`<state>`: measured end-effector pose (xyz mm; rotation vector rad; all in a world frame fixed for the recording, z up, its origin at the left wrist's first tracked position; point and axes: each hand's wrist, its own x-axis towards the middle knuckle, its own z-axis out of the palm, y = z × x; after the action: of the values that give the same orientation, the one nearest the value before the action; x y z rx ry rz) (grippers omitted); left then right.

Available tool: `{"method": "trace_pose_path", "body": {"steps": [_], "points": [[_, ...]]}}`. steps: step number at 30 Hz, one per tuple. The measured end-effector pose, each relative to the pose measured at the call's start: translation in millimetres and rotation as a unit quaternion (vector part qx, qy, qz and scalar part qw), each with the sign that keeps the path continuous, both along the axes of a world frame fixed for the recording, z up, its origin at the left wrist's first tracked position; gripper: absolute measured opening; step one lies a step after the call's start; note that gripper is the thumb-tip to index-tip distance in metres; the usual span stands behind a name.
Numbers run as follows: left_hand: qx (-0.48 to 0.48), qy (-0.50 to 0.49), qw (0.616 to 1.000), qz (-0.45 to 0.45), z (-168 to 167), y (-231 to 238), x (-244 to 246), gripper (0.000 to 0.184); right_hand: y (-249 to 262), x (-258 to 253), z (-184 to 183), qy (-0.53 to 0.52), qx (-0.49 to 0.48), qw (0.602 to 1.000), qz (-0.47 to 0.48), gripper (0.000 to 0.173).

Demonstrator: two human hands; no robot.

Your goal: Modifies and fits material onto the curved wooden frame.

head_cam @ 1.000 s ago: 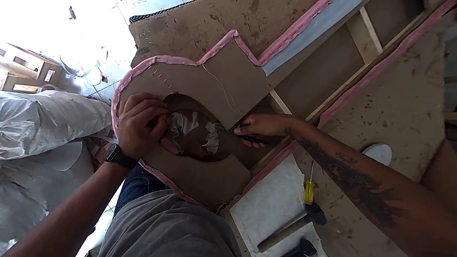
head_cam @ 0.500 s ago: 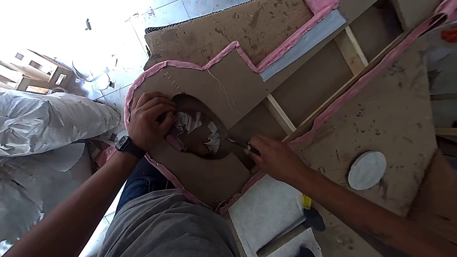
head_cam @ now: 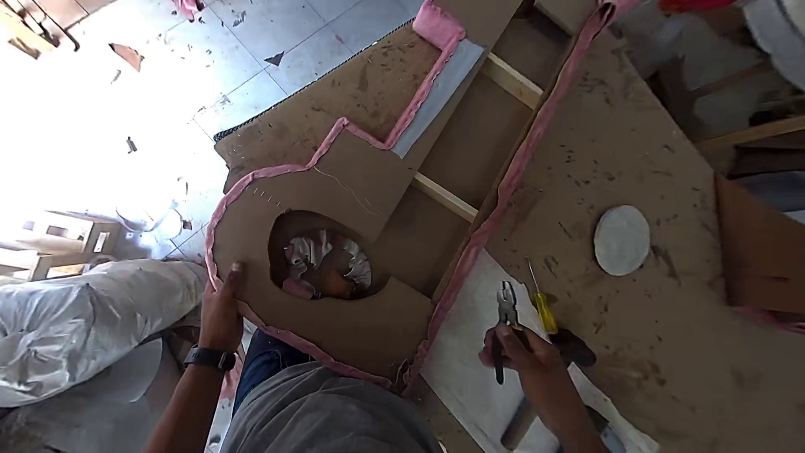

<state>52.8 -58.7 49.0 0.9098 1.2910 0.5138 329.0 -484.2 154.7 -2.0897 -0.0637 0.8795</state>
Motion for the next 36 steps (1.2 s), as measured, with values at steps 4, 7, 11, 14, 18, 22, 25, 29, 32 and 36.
{"method": "trace_pose_path", "body": {"steps": [4, 7, 11, 14, 18, 22, 25, 29, 32, 36], "points": [[-0.034, -0.014, 0.999, -0.020, 3.9, 4.4, -5.6, 0.056, 60.3, -2.7, 55.3, -0.060, -0.115, 0.975, 0.181, 0.044], [-0.021, -0.015, 1.000, -0.018, 5.9, 4.7, -3.9, 0.060, 86.5, 7.5, 73.9, -0.140, -0.129, 0.955, 0.229, 0.034], [-0.029, -0.017, 0.999, 0.003, 16.2, -1.8, 1.6, 0.056, 117.7, 7.1, 59.7, -0.165, -0.143, 0.940, 0.261, 0.039], [-0.040, -0.012, 0.999, 0.011, 28.1, -5.4, -1.6, 0.057, 149.0, 1.3, 79.1, -0.224, -0.183, 0.898, 0.331, 0.041], [-0.070, -0.006, 0.997, 0.024, 48.1, -24.0, -2.7, 0.063, 187.1, -9.5, 118.9, -0.385, -0.176, 0.801, 0.424, 0.036], [-0.079, -0.015, 0.997, 0.021, 55.5, -33.2, -4.3, 0.069, 225.2, -13.4, 65.1, -0.298, -0.245, 0.788, 0.480, 0.031], [-0.062, -0.022, 0.998, 0.013, 53.8, -23.9, -3.8, 0.073, 227.9, -8.7, 90.4, -0.328, -0.235, 0.770, 0.494, 0.030], [-0.068, -0.011, 0.998, 0.011, 59.4, -21.6, -5.3, 0.073, 228.7, -8.6, 137.2, -0.391, -0.210, 0.757, 0.480, 0.030], [-0.079, -0.017, 0.997, -0.003, 65.3, -32.7, -8.8, 0.074, 241.0, -15.5, 78.6, -0.314, -0.277, 0.765, 0.489, 0.031], [-0.050, -0.022, 0.998, -0.013, 68.8, -33.6, -7.9, 0.086, 230.4, -13.6, 113.6, -0.316, -0.265, 0.762, 0.499, 0.029]]}}
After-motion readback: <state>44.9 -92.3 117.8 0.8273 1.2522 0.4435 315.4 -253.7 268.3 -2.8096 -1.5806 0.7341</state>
